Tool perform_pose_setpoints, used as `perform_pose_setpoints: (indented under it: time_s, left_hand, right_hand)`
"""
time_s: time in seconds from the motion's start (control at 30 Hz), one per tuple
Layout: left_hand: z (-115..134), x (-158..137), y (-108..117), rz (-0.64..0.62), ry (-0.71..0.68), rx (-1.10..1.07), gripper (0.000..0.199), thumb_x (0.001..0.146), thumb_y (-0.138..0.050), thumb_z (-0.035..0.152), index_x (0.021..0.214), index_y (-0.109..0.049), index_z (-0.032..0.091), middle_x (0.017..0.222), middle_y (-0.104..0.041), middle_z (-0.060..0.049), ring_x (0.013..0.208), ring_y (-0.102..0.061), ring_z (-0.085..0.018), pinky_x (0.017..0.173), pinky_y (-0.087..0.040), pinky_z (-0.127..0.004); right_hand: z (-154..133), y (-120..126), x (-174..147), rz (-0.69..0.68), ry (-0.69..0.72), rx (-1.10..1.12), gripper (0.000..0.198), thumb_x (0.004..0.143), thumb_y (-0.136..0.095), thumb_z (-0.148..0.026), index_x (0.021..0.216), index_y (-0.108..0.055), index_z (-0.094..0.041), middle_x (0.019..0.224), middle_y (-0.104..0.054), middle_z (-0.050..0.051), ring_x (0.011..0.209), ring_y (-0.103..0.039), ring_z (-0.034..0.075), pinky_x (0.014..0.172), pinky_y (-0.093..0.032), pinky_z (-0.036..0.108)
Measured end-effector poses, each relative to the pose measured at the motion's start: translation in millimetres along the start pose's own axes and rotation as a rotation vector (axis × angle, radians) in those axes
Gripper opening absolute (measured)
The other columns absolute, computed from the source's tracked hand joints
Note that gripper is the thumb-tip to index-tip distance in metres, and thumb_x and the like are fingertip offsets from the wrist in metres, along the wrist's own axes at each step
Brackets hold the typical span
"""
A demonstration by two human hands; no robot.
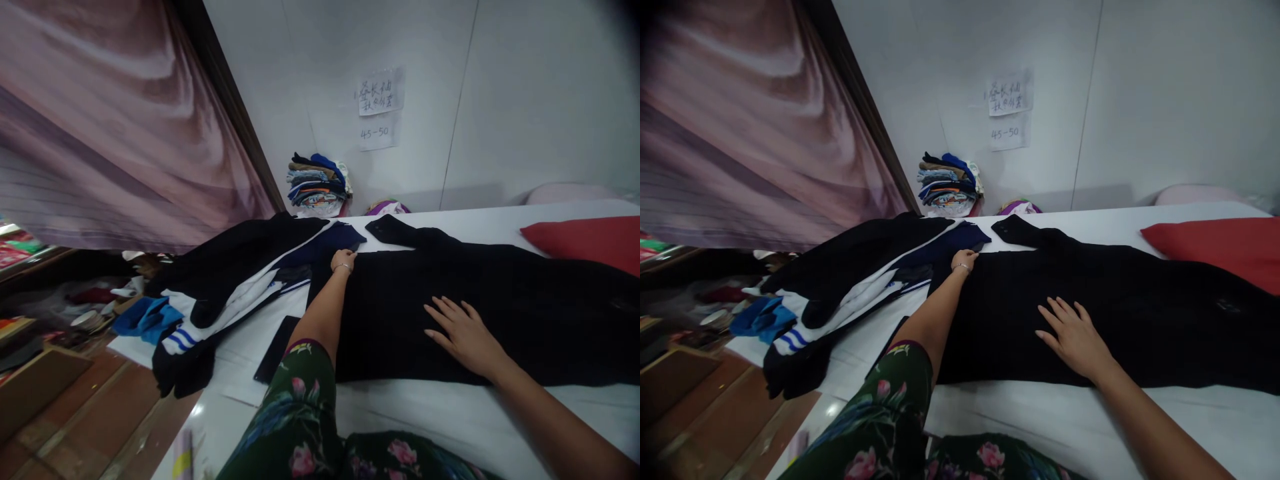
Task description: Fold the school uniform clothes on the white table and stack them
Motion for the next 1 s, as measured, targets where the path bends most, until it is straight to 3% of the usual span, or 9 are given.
perform_pose_setpoints:
  time_s: [0.2,0.4,0.57,0.8,1.0]
  left_hand:
    - [0.7,0.6,-21.1,-0.006,-0.010,0.075,0.023,0.084,-0.059,0.036,0.102,-0.072,0.029,0.118,-0.064,-0.004,0.105,-0.062,-0.020,0.084,-0.046,-0.029]
    - [2.1,7.2,-26.0,-0.028,0.002,0.099,0.020,0.084,-0.057,0.031,0.094,-0.074,0.028,0.110,-0.068,-0.007,0.102,-0.063,-0.023,0.081,-0.047,-0.031]
    - [-9.0,14.9,-10.8,0.011,0.073,0.049,0.028,0.087,-0.049,0.026,0.100,-0.074,0.021,0.109,-0.070,-0.013,0.101,-0.065,-0.025,0.080,-0.048,-0.032]
    - [-43.5,22.8,30.3,0.102,0.099,-0.012,0.037,0.093,-0.037,0.032,0.111,-0.068,0.020,0.106,-0.072,-0.005,0.088,-0.066,-0.014,0.070,-0.047,-0.020]
    - [-39.2,18.7,25.4,0.072,0.031,0.062,0.025,0.088,-0.048,0.027,0.094,-0.072,0.024,0.101,-0.072,-0.003,0.092,-0.065,-0.017,0.075,-0.046,-0.024]
  right_hand:
    - [1.2,-1.3,-0.6,-0.009,0.007,-0.004,0.061,0.091,-0.035,-0.061,0.140,-0.047,-0.027,0.146,-0.043,0.009,0.137,-0.034,0.030,0.110,-0.024,0.055]
    - [3.0,-2.8,-0.7,-0.006,0.005,0.020,0.061,0.091,-0.035,-0.062,0.141,-0.045,-0.029,0.147,-0.042,0.008,0.138,-0.032,0.031,0.110,-0.023,0.056]
    - [2.0,-1.8,-0.1,-0.013,0.005,-0.004,0.061,0.091,-0.034,-0.062,0.140,-0.047,-0.027,0.146,-0.043,0.009,0.137,-0.034,0.030,0.110,-0.024,0.055]
    - [1.0,-0.1,-0.2,0.007,0.019,0.027,0.060,0.091,-0.035,-0.061,0.139,-0.049,-0.027,0.145,-0.045,0.010,0.136,-0.035,0.030,0.110,-0.025,0.055]
    - [2.9,-1.2,-0.8,0.007,0.007,0.031,0.060,0.091,-0.035,-0.062,0.139,-0.048,-0.029,0.146,-0.044,0.008,0.137,-0.035,0.029,0.110,-0.025,0.055]
Point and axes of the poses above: each hand's wrist, its own x-axis towards the middle knuckle, its own y-axis out of the back of the hand, z = x × y, the point moved 10 cm from there along x, towards the middle knuckle
